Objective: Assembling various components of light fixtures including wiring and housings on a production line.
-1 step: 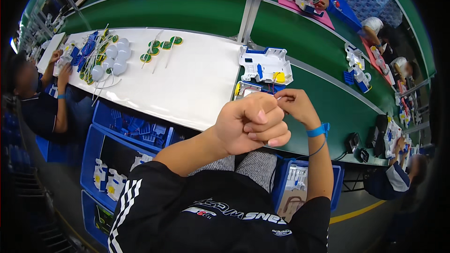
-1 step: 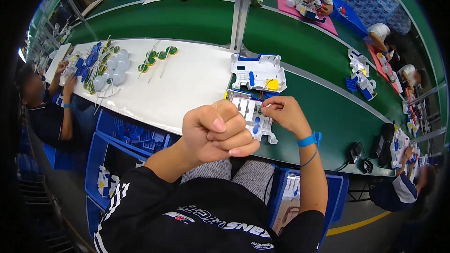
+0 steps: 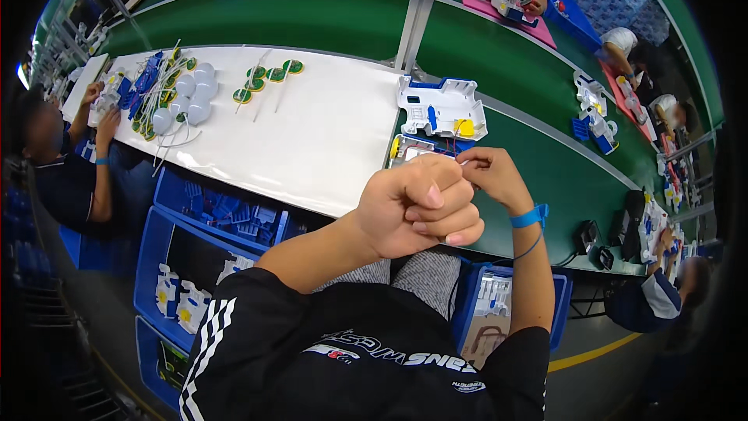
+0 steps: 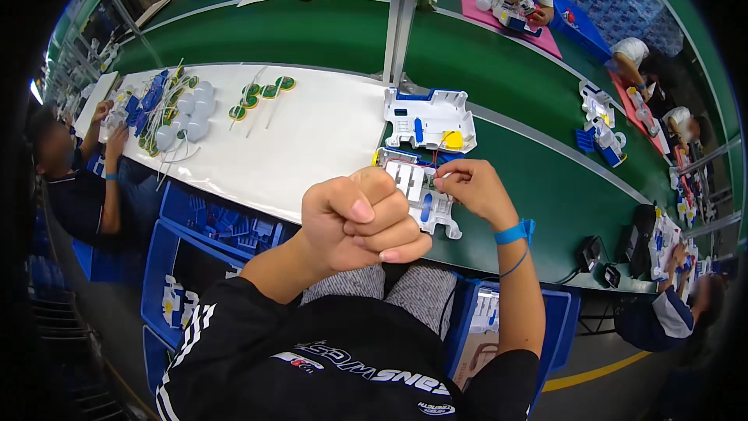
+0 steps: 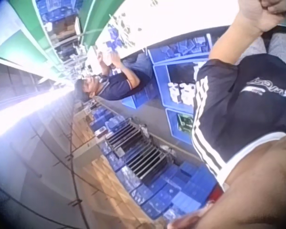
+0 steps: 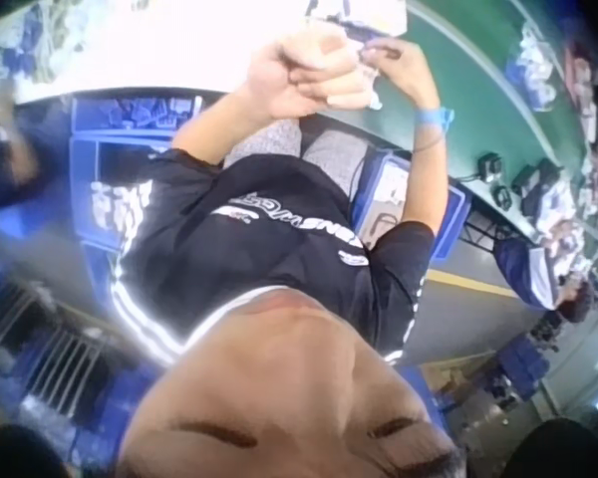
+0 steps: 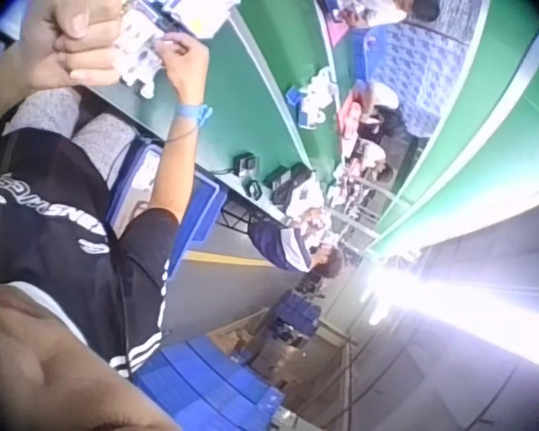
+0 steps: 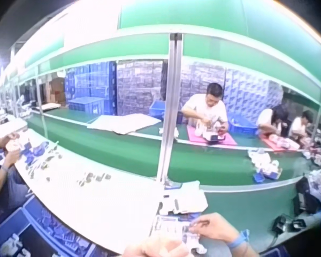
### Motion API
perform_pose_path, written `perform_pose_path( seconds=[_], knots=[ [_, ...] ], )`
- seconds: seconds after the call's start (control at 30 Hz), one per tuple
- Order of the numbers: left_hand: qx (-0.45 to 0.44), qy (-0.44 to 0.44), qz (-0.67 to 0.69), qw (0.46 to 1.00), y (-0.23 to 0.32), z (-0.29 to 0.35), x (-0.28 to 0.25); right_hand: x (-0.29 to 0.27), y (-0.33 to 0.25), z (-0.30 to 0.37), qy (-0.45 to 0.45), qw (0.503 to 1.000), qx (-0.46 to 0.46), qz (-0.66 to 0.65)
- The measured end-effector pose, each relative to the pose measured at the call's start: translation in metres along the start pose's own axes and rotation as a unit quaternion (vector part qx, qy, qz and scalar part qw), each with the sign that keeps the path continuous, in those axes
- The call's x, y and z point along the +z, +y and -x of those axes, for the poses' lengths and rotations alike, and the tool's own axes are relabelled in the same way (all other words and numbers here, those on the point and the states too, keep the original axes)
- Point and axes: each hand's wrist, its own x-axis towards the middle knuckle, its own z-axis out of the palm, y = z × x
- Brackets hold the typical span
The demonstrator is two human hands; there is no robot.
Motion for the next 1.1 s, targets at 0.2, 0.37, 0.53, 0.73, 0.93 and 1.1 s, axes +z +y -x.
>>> perform_pose_path(
  seconds=[0.2, 0.37, 0.53, 0.73, 0.93, 1.1],
  knots=[
    [-0.008, -0.002, -0.059, 0.998, 0.000, 0.001, -0.001, 0.000, 0.006, -0.002, -0.025, 0.999, -0.022, 0.002],
    [0.020, -0.032, -0.020, 0.999, -0.002, -0.004, -0.010, 0.012, -0.002, 0.005, 0.007, 0.992, -0.046, -0.118],
    [0.109, 0.246, -0.520, 0.811, 0.004, -0.001, -0.051, 0.017, 0.008, -0.002, 0.007, 0.982, -0.030, -0.187],
    [0.066, 0.333, -0.766, 0.546, 0.001, 0.013, -0.107, 0.026, 0.014, -0.009, 0.002, 0.958, -0.052, -0.281],
    [0.109, 0.260, -0.867, 0.411, -0.004, 0.011, -0.118, 0.032, 0.013, -0.009, 0.044, 0.948, -0.088, -0.303],
    [0.082, 0.271, -0.861, 0.422, -0.003, 0.007, -0.118, 0.035, 0.016, -0.012, 0.051, 0.946, -0.104, -0.303]
  ],
)
